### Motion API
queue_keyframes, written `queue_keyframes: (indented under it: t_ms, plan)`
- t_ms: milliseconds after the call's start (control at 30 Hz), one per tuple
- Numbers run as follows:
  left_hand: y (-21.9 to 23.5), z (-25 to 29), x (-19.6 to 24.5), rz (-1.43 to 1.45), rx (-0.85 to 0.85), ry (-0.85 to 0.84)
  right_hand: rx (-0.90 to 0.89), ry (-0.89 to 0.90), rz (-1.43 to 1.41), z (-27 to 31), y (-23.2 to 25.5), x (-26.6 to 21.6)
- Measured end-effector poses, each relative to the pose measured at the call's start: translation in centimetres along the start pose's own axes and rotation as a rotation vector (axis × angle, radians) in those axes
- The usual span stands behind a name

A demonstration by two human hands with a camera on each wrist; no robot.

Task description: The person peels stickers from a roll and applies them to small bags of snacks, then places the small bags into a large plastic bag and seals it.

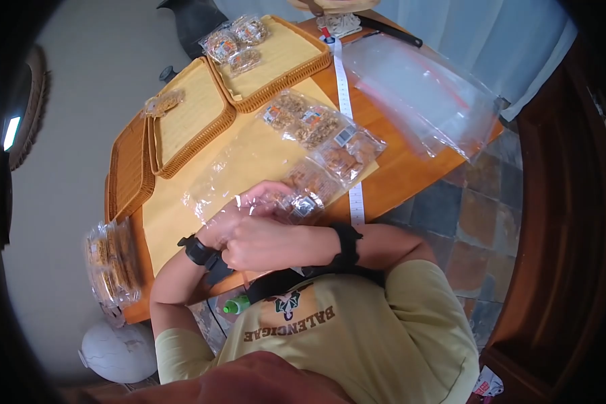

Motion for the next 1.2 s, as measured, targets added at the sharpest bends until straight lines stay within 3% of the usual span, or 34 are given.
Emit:
queue_keyframes:
  t_ms: [67,133,167,233,400,467,500,533,600,700,767,833,867,900,1100,1200]
  plan:
    - [0.6,-0.4,-0.6,0.01,-0.039,0.049,-0.085,0.016,-0.011,0.2,-0.1,0.0]
    - [1.4,-0.5,-0.6,-0.303,-0.038,0.031,-0.084,0.016,-0.036,0.4,-0.4,0.0]
    - [1.4,-0.6,-0.6,-0.301,-0.03,0.028,-0.084,0.019,-0.062,0.4,-0.7,0.1]
    - [0.9,-0.9,-0.2,-0.535,-0.028,-0.14,-0.13,0.022,-0.062,0.6,-1.2,0.1]
    - [1.7,0.3,0.1,-0.794,-0.014,-0.268,-0.289,0.021,-0.063,1.3,-1.1,0.1]
    - [3.3,2.6,1.0,-0.952,-0.038,-0.057,-0.128,-0.014,-0.175,1.6,-1.0,0.4]
    - [4.2,4.5,1.7,-0.733,0.014,0.064,-0.064,-0.002,-0.166,1.4,-0.5,0.4]
    - [5.2,5.8,2.2,-0.736,0.044,0.059,-0.065,0.027,-0.172,1.4,-0.4,0.3]
    - [7.4,8.4,2.8,-0.938,0.032,0.262,-0.209,-0.104,-0.214,1.6,-0.8,0.6]
    - [10.3,11.6,5.4,-0.872,0.218,0.276,-0.245,-0.045,-0.237,1.7,-1.2,0.8]
    - [12.2,11.8,8.4,-0.982,0.452,0.287,-0.21,-0.066,-0.266,1.5,-0.9,0.7]
    - [14.4,10.4,11.3,-1.307,0.718,0.269,-0.217,-0.062,-0.278,1.7,-1.0,0.8]
    - [18.1,9.4,11.7,-1.692,0.772,0.101,-0.222,-0.08,-0.287,1.7,-1.0,0.9]
    - [19.1,8.5,12.7,-1.723,0.909,0.142,-0.19,-0.089,-0.31,1.5,-0.6,0.9]
    - [30.6,1.1,15.4,-1.826,0.93,0.016,-0.208,-0.102,-0.345,1.8,-0.3,1.9]
    - [33.4,-1.4,16.4,-1.874,1.047,0.134,-0.146,-0.121,-0.374,2.0,-0.4,2.4]
Point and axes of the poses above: each hand's wrist, its own z-axis away from the middle knuckle, its own y-axis out of the back of the hand, x = y × z, the point moved 3 cm from there along -z, towards the middle knuckle
